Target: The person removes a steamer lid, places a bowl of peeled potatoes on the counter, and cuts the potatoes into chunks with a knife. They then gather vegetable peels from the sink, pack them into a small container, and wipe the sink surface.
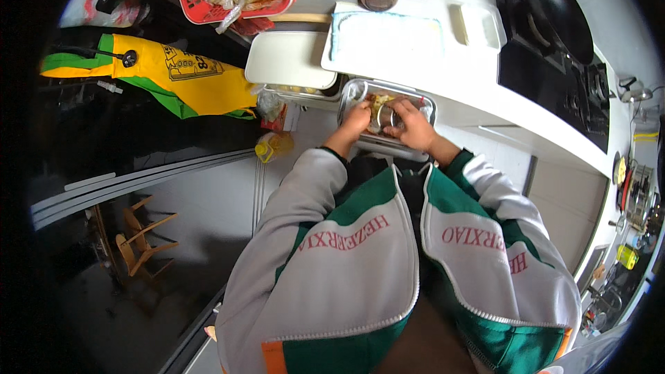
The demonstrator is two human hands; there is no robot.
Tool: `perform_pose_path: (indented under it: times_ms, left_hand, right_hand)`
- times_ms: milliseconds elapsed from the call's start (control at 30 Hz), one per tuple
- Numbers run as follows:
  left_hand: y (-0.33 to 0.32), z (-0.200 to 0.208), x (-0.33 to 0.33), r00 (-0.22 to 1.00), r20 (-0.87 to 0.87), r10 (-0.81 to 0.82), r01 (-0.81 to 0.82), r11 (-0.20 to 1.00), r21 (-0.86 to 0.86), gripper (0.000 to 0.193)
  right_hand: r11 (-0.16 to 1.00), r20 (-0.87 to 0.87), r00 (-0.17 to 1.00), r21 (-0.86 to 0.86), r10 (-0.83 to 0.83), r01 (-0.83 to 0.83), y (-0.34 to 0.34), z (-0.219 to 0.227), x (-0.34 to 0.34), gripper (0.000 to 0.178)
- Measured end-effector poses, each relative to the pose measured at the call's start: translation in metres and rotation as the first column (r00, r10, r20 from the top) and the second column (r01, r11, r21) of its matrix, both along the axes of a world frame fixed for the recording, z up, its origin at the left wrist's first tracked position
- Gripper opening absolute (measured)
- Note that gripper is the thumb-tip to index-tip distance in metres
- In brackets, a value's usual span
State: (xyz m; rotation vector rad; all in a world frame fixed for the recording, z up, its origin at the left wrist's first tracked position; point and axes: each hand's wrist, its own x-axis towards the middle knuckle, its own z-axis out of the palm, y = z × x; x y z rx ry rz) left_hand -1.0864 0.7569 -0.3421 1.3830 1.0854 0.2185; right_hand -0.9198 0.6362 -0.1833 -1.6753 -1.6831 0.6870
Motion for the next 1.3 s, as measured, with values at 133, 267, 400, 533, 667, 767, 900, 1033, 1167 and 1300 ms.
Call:
perform_pose_path:
  times_ms: [133,267,400,533,667,767,900,1033,1167,1300]
  left_hand:
    - [0.001,0.027,-0.003,0.983,0.048,0.179,-0.169,0.971,-0.172,0.020]
    - [0.008,0.051,-0.002,0.978,0.073,0.196,-0.177,0.962,-0.209,0.026]
    - [0.007,0.053,-0.005,0.994,0.061,0.092,-0.080,0.982,-0.172,0.034]
    - [0.001,0.051,-0.003,0.982,0.080,0.172,-0.160,0.977,-0.140,0.035]
    - [-0.004,0.057,0.002,0.976,0.050,0.213,-0.192,0.942,-0.276,0.027]
    - [0.003,0.062,0.003,0.997,-0.062,0.050,-0.062,0.978,-0.201,0.032]
    - [0.006,0.057,0.001,0.986,0.074,-0.152,0.165,0.963,-0.215,0.043]
    - [-0.005,0.042,0.010,0.979,0.190,-0.076,0.077,0.997,-0.003,0.037]
    - [0.008,0.041,0.015,0.946,-0.197,-0.256,0.232,0.963,-0.140,0.038]
    - [0.021,0.053,0.012,0.876,-0.331,-0.351,0.301,0.934,-0.194,0.057]
  right_hand:
    - [0.887,0.176,0.976,-0.461,0.128,-0.033,0.015,-0.003,-0.010,0.055]
    - [0.969,0.126,0.991,-0.238,-0.035,0.064,0.020,-0.010,-0.009,0.062]
    - [0.977,-0.081,0.994,-0.207,-0.071,0.053,0.011,-0.013,-0.009,0.067]
    - [0.973,-0.057,0.992,-0.211,-0.109,0.095,0.012,-0.016,-0.013,0.073]
    - [0.968,-0.058,0.990,-0.225,-0.128,0.112,0.012,-0.020,-0.009,0.072]
    - [0.963,-0.065,0.987,-0.238,-0.146,0.127,0.009,-0.020,-0.005,0.071]
    - [0.953,-0.088,0.979,-0.263,-0.182,0.153,0.007,-0.020,-0.002,0.070]
    - [0.960,-0.038,0.984,-0.233,-0.171,0.158,0.004,-0.017,0.000,0.070]
    - [0.950,-0.077,0.980,-0.268,-0.184,0.158,0.000,-0.010,0.001,0.068]
    - [0.945,-0.071,0.972,-0.262,-0.222,0.196,0.001,0.000,-0.003,0.066]
